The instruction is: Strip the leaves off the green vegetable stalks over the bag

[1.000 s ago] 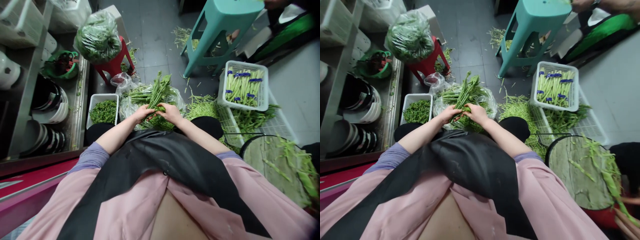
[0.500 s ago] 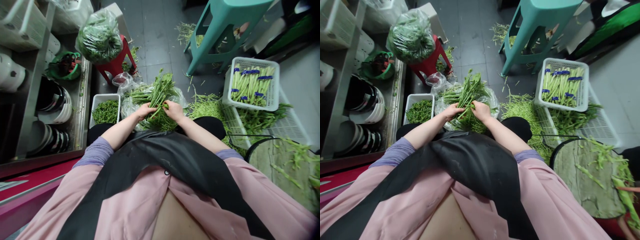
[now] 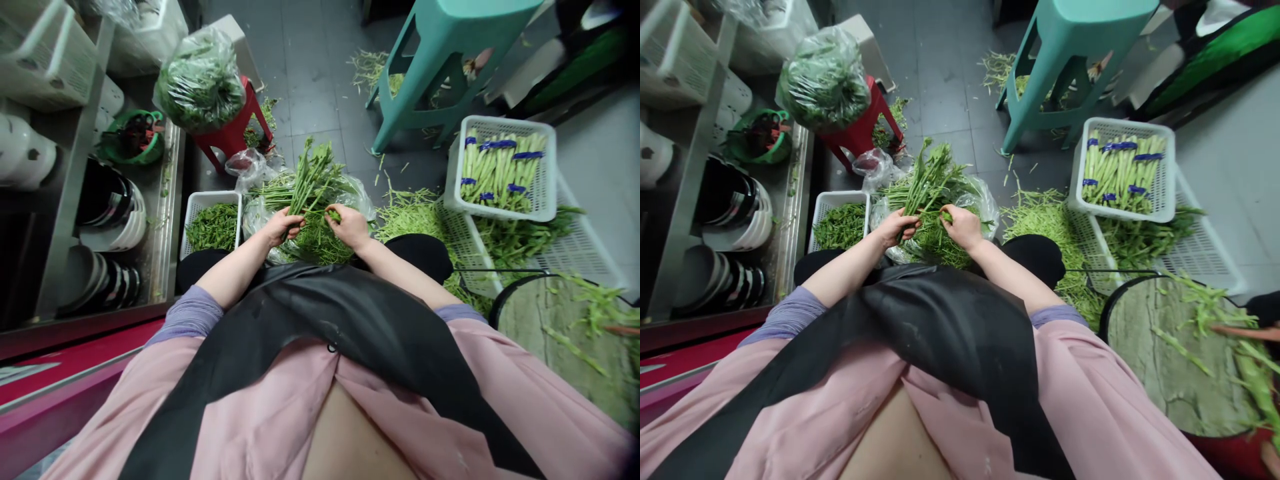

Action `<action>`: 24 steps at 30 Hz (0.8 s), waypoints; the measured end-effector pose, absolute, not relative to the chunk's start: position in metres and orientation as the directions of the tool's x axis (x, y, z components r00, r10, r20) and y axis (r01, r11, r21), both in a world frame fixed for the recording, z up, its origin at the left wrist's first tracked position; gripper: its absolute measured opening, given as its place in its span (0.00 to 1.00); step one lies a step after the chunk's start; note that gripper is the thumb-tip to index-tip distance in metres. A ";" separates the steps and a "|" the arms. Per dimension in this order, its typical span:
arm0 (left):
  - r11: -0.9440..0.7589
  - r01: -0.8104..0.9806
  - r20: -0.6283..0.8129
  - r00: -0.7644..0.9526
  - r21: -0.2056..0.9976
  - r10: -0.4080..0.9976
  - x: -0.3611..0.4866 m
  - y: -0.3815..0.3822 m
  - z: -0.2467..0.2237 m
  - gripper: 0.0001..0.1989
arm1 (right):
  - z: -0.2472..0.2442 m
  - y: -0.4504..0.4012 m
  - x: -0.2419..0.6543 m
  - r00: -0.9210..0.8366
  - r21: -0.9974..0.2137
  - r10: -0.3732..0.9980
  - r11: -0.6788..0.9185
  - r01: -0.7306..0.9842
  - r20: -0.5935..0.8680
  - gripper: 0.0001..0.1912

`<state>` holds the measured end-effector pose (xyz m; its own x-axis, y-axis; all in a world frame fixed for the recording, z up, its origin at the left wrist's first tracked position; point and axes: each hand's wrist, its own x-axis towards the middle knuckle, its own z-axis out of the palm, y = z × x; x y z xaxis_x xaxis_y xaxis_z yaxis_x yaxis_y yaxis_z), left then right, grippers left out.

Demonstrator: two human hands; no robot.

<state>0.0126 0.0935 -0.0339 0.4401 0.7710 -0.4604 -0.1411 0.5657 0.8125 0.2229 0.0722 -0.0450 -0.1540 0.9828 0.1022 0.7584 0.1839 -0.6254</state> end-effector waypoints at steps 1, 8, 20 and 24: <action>0.572 -0.148 -0.453 0.467 0.807 0.760 0.009 0.092 -0.032 0.21 | -0.041 0.071 0.227 -0.109 -0.679 0.982 0.187 0.709 0.157 0.13; 0.565 -0.153 -0.403 0.554 0.810 0.728 -0.024 0.078 -0.020 0.21 | -0.010 0.064 0.265 0.281 -0.948 0.945 0.072 0.311 0.164 0.14; 0.572 -0.148 -0.378 0.615 0.807 0.692 -0.052 0.051 -0.007 0.19 | 0.027 0.044 0.252 0.161 -0.888 0.930 0.249 0.386 0.331 0.12; 0.557 -0.081 -0.395 0.620 0.827 0.677 -0.055 0.047 -0.001 0.20 | 0.044 0.052 0.258 0.077 -0.723 0.875 0.343 0.599 0.479 0.11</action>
<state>-0.0549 0.0465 -0.0012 0.6205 0.6773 -0.3954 -0.0805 0.5565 0.8269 0.2575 0.0518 0.0435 0.0771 0.8746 0.4786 0.5994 0.3430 -0.7232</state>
